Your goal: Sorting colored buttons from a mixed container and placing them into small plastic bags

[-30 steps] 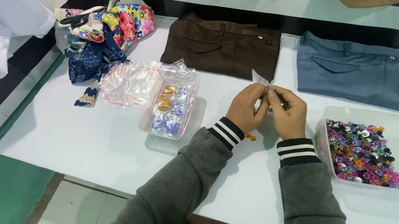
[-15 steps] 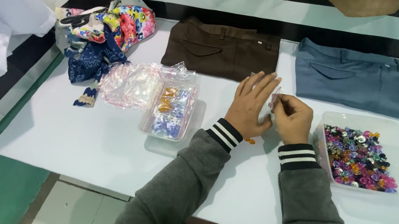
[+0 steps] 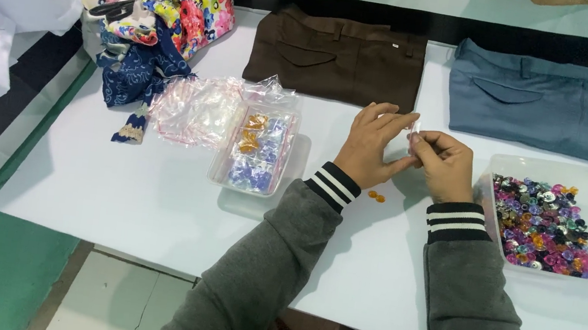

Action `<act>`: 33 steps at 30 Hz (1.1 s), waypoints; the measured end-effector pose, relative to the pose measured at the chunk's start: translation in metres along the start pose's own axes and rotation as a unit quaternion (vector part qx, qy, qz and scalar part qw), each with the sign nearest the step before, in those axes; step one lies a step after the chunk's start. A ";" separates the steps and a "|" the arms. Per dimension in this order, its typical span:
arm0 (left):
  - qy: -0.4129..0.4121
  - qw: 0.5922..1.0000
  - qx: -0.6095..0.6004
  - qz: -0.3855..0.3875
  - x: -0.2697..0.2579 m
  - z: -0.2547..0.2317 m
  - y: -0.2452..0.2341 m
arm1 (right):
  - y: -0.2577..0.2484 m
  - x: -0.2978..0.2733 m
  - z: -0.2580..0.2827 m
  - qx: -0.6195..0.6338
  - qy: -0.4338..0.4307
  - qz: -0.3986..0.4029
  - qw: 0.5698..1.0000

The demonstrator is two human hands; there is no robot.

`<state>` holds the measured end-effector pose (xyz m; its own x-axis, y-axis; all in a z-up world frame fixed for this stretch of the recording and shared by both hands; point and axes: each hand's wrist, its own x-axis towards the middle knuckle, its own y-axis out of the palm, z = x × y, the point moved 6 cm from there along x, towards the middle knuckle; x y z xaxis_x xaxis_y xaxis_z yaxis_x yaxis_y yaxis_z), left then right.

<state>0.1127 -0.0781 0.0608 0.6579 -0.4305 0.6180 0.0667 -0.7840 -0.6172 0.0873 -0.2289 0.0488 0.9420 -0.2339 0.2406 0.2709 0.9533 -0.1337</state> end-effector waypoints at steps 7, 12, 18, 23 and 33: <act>0.021 0.999 0.041 -0.004 0.003 -0.008 -0.006 | -0.002 0.004 -0.012 -0.004 0.009 -0.006 1.000; 0.045 0.997 0.060 -0.021 0.002 -0.007 -0.006 | -0.003 0.002 -0.008 -0.010 0.005 -0.014 1.000; 0.024 0.993 0.002 -0.118 0.005 0.006 -0.023 | -0.002 0.000 0.001 -0.039 0.034 -0.010 0.999; -0.025 0.978 -0.001 -0.207 -0.002 0.025 -0.035 | 0.032 -0.029 0.054 -0.315 -0.044 0.106 0.942; -0.076 0.976 -0.007 -0.205 -0.004 0.029 -0.032 | 0.064 -0.045 0.034 -0.559 -0.020 0.198 0.805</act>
<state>0.1299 -0.0382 0.0644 0.6819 -0.0088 0.7314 0.3385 -0.8826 -0.3263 0.0555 -0.1506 0.0625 0.9973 0.0726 -0.0062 -0.0191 0.1792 -0.9836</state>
